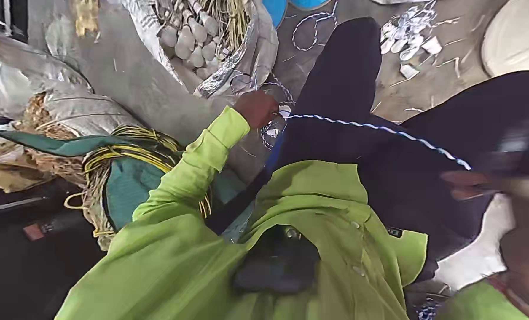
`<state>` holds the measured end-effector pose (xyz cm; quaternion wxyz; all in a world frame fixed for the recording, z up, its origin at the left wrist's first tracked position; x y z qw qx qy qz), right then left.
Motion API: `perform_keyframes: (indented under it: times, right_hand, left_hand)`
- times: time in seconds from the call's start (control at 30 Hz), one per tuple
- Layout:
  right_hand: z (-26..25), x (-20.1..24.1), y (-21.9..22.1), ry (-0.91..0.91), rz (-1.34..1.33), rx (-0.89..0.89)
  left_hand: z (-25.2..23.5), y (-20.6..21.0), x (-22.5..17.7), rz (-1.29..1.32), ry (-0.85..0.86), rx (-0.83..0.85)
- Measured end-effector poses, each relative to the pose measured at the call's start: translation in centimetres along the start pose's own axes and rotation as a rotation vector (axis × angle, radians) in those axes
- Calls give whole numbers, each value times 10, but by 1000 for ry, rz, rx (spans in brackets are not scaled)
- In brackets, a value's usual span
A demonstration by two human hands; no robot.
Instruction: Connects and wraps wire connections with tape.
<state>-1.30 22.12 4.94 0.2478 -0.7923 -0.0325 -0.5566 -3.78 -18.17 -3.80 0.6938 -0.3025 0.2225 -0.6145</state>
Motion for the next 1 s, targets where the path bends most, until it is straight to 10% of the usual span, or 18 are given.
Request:
perform_keyframes:
  times: [0.47, 0.73, 0.83, 1.0]
  right_hand:
    - [7, -74, 100, 189, 786, 657]
    - [-20, 59, 75, -427, -203, 435]
    - [-32, 104, 107, -643, -89, 481]
    - [-48, 112, 100, -575, -572, 395]
  left_hand:
    - [23, -20, -59, 173, 314, -261]
    - [30, -32, -80, 290, 351, -393]
    - [33, -34, -88, 395, 453, -549]
    - [62, -54, -87, 1108, 742, -373]
Point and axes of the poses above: each hand's wrist, its own z-axis away from the middle knuckle, its own y-axis out of the palm, x = y × z, the point moved 3 cm from there along -z, towards the middle knuckle, and after that the axes turned 14 degrees about -y, right-handed, at the moved point
